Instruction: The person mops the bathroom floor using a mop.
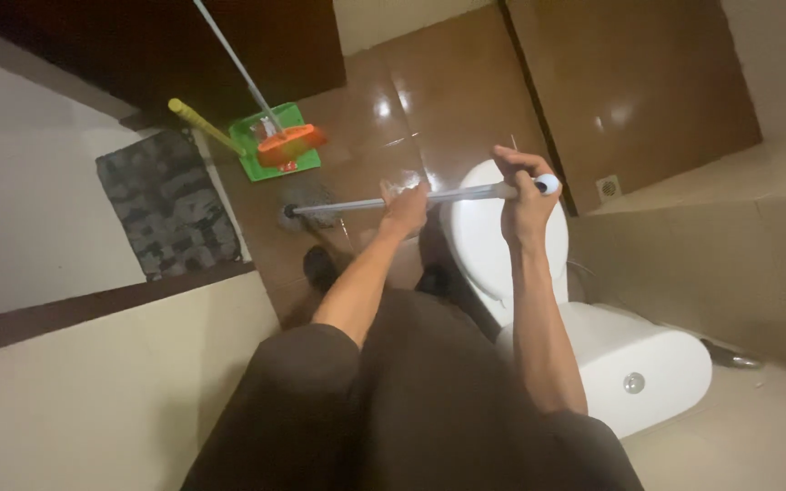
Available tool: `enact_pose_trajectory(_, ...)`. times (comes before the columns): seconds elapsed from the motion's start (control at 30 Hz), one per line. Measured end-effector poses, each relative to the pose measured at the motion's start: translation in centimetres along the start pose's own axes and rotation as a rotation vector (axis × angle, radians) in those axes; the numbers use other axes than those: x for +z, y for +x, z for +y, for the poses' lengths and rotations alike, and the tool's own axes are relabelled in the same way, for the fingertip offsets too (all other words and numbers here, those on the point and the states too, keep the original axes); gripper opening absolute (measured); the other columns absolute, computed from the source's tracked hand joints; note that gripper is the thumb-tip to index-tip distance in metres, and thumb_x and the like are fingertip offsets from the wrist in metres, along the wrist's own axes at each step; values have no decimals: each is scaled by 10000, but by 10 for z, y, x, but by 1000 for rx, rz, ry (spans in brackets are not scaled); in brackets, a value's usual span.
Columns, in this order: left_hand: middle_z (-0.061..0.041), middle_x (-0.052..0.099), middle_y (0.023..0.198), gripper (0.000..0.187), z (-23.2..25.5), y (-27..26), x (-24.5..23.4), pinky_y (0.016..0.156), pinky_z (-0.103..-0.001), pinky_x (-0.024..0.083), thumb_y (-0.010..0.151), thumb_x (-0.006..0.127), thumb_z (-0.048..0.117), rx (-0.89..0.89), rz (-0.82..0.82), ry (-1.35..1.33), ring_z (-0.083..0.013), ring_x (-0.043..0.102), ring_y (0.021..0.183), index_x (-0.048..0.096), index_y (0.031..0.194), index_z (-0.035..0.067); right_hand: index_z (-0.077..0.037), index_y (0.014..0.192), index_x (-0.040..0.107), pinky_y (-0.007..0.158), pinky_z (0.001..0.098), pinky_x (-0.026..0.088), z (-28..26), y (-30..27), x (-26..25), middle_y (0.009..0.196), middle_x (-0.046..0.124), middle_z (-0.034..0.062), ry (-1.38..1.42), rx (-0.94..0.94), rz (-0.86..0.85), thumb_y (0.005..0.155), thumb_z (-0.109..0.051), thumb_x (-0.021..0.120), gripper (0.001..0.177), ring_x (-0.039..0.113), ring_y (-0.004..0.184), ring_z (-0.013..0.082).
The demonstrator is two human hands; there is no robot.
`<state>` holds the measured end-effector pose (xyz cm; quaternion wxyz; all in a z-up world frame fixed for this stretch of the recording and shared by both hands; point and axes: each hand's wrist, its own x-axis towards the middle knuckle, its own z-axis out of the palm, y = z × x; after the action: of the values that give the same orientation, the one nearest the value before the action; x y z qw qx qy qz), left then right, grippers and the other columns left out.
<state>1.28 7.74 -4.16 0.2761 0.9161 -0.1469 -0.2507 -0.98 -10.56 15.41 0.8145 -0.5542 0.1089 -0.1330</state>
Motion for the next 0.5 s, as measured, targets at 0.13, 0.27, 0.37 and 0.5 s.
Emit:
enact_pose_trajectory(0.13, -158, 751, 1061, 350, 34, 7, 5, 1186, -751, 36, 962, 534, 80, 24, -45, -26, -346, 679, 1151, 548, 1309, 118, 80, 1018, 660, 1103, 436, 562, -23, 14, -21, 1115, 729, 247, -84, -40, 32, 829, 100, 427, 301, 711, 1158, 328)
enact_pose_trajectory(0.27, -190, 723, 1062, 274, 73, 15, 20, 1052, -822, -33, 936, 598, 202, 81, 96, -134, -392, 642, 1114, 561, 1180, 82, 67, 1045, 649, 1073, 422, 574, -45, 21, -48, 1120, 734, 231, -100, -36, 42, 872, 131, 423, 292, 713, 1112, 310)
enact_pose_trajectory(0.37, -197, 725, 1018, 224, 97, 20, 28, 1011, -829, 4, 903, 598, 166, 160, 179, -89, -403, 642, 1125, 562, 1104, 75, 70, 1066, 654, 1037, 431, 581, -65, 27, -66, 1138, 733, 251, -29, 0, 61, 851, 157, 405, 340, 680, 1024, 282)
enact_pose_trajectory(0.5, -176, 734, 979, 200, 128, 16, 15, 1106, -799, 36, 969, 563, 175, 57, 2, -55, -374, 678, 1078, 550, 1140, 73, 36, 1087, 661, 1093, 412, 592, -101, 32, -78, 1204, 699, 223, -58, 157, -54, 819, 130, 441, 359, 702, 1158, 288)
